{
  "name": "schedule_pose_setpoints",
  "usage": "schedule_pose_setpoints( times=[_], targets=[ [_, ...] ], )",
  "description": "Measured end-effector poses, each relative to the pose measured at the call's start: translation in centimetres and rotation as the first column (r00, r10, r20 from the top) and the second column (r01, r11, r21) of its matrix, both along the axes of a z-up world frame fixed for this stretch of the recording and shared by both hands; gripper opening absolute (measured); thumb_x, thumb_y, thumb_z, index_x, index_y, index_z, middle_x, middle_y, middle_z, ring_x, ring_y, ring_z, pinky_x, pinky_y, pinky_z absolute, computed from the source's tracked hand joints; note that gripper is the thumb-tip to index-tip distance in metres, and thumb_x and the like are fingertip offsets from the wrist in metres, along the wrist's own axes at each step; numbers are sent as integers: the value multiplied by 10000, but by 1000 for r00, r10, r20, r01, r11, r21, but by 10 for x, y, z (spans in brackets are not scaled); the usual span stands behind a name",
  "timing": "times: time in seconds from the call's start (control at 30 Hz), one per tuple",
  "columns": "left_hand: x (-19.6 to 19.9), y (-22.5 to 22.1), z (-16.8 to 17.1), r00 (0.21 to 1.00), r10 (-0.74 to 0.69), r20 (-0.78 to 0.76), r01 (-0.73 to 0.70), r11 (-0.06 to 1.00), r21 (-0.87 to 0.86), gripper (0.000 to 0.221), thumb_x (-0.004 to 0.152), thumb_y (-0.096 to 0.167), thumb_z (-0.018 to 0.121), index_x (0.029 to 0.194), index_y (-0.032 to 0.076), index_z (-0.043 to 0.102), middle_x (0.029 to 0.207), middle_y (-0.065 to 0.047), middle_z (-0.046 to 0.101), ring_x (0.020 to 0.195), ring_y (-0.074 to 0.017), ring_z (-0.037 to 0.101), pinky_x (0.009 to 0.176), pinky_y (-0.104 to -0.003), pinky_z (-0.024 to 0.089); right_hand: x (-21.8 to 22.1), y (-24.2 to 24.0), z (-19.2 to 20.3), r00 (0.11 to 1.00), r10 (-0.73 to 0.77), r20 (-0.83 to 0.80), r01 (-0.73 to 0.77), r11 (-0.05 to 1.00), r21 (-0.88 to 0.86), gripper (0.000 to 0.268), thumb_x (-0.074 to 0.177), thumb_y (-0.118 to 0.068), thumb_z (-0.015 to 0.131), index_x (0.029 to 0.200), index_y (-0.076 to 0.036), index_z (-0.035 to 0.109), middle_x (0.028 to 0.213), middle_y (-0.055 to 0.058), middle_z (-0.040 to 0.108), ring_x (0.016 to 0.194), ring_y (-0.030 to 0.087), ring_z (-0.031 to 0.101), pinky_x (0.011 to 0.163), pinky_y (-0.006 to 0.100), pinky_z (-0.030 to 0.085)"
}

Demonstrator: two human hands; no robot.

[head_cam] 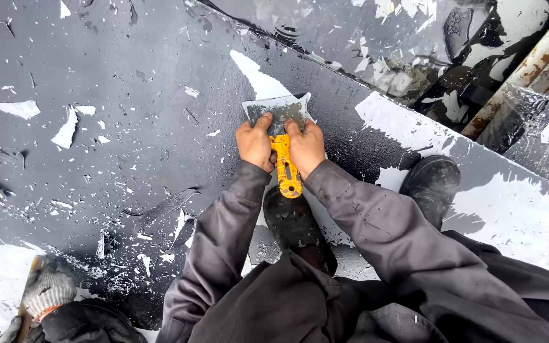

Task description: Scraping off a gray coating from a white surface using a handheld scraper.

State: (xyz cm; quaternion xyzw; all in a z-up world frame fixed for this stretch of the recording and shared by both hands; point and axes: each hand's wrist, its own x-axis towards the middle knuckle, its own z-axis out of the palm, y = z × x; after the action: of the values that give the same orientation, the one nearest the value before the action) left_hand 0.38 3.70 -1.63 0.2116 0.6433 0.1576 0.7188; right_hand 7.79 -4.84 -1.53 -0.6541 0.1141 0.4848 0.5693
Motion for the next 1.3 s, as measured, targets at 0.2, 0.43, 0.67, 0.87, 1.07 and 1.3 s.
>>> schedule_pose_setpoints(
  times=[0.2, 0.43, 0.67, 0.87, 1.07, 1.3],
  targets=[
    [61, 50, 3, 1000, 4, -28, -1, 997, 76, 188, 940, 169, 658, 913, 5, 571, 629, -93, 561, 351, -184, 475, 256, -350, 305, 50, 42, -54, 990, 27, 141, -42, 993, 109, 206, 1009, -115, 619, 1095, 68, 658, 947, 97, 736, 778, 140, 695, 649, 315, 591],
    [76, 73, 2, 983, 74, 170, -98, 986, 137, 215, 988, 224, 647, 1019, 37, 546, 754, -96, 640, 448, -197, 588, 305, -336, 381, 105, 88, -5, 976, 212, 44, -216, 967, 135, 204, 1021, -160, 620, 1064, 39, 618, 819, 104, 697, 551, 201, 691, 422, 386, 555],
    [-4, 17, 35, 985, -57, 166, 47, 997, 65, 184, 989, 204, 651, 1067, 41, 611, 823, -48, 688, 505, -120, 607, 314, -292, 367, 1, 18, 43, 990, 3, -144, 8, 997, 82, 241, 1032, -242, 554, 1120, -18, 545, 798, 106, 682, 506, 205, 666, 405, 369, 550],
    [5, 36, 23, 958, -286, 35, 281, 954, 103, 155, 961, 129, 662, 948, -21, 624, 700, -71, 634, 421, -129, 541, 303, -316, 356, -12, 25, 37, 940, -220, -261, 228, 974, -2, 226, 1026, -248, 538, 1091, -32, 532, 764, 112, 654, 474, 226, 636, 388, 389, 536],
    [11, 34, 5, 959, -277, -61, 283, 951, 128, 149, 898, 82, 677, 871, -44, 603, 650, -87, 604, 408, -163, 540, 325, -354, 385, -1, 24, 19, 943, -231, -241, 229, 973, -36, 221, 1032, -207, 546, 1078, 8, 564, 790, 111, 661, 513, 218, 647, 423, 383, 548],
    [38, 28, 25, 983, -145, -110, 162, 973, 163, 201, 914, 121, 664, 863, -49, 571, 657, -91, 586, 433, -187, 533, 314, -380, 378, 23, 20, -5, 983, -82, -166, 94, 994, 63, 219, 1044, -188, 567, 1092, 25, 588, 815, 110, 676, 556, 202, 655, 445, 364, 543]
  ],
)
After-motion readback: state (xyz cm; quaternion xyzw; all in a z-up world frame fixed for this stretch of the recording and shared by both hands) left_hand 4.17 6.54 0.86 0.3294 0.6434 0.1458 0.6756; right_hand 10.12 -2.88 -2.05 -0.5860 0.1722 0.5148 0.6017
